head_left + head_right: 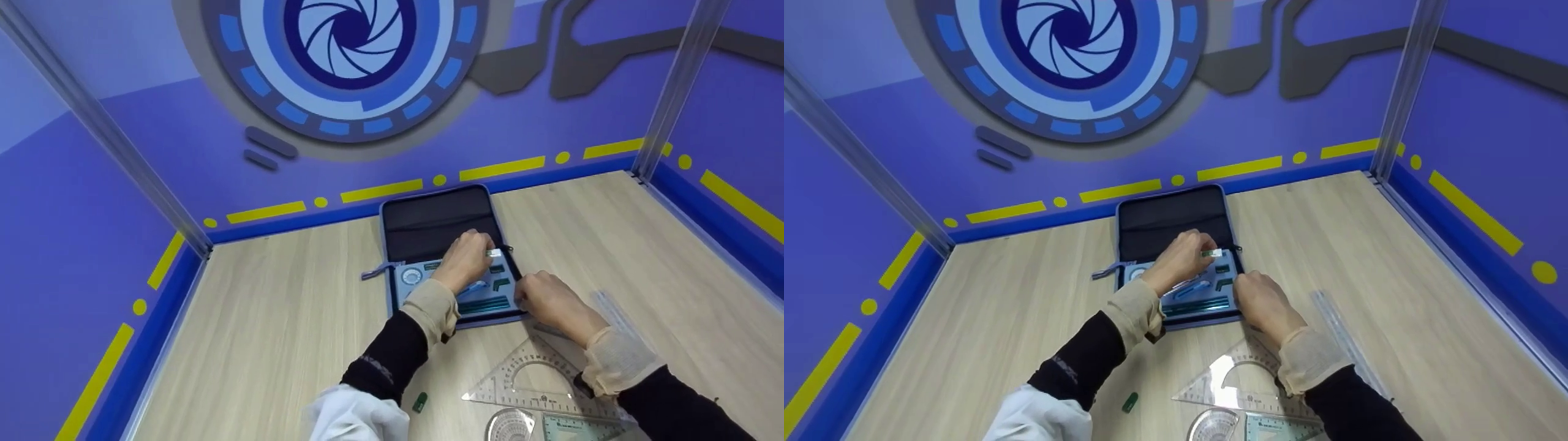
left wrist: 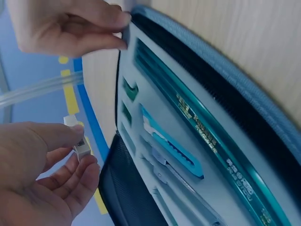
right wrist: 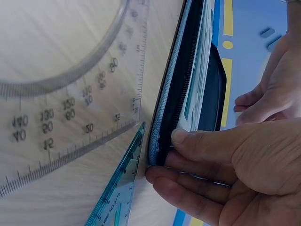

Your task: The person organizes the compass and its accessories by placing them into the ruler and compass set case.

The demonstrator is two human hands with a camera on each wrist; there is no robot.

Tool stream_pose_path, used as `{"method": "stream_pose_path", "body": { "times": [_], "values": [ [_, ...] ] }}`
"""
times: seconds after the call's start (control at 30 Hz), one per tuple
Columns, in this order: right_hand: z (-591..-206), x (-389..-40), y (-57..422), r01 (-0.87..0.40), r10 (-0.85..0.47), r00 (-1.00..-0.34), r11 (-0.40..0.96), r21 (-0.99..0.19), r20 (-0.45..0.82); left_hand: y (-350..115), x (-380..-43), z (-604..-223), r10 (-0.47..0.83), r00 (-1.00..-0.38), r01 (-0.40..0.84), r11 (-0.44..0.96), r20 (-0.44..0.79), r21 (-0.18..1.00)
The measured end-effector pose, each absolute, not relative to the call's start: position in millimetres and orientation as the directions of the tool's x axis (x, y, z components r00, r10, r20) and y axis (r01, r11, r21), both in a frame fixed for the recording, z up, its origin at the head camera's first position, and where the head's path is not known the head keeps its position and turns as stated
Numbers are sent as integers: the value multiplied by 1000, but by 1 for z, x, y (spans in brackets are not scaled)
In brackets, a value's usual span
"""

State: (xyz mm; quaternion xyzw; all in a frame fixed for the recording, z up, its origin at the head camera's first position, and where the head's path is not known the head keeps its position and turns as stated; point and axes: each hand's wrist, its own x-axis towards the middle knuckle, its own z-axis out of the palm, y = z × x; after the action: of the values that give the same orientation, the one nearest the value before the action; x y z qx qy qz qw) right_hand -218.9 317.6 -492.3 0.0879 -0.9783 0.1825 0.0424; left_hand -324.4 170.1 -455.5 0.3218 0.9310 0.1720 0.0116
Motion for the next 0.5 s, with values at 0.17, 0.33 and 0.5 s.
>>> {"method": "stream_pose_path", "body": {
  "times": [0.17, 0.33, 0.5],
  "values": [
    [-491, -217, 321, -177, -145, -982, 924, -339, 119, 180, -334, -464, 604, -794, 592, 740, 72, 318],
    [-491, -217, 319, -142, -119, -989, 923, -358, 84, 186, -343, -474, 611, -789, 604, 747, 70, 278],
    [-492, -216, 318, -176, -134, -981, 920, -349, 142, 191, -350, -481, 605, -792, 605, 760, 81, 236]
  ]
}}
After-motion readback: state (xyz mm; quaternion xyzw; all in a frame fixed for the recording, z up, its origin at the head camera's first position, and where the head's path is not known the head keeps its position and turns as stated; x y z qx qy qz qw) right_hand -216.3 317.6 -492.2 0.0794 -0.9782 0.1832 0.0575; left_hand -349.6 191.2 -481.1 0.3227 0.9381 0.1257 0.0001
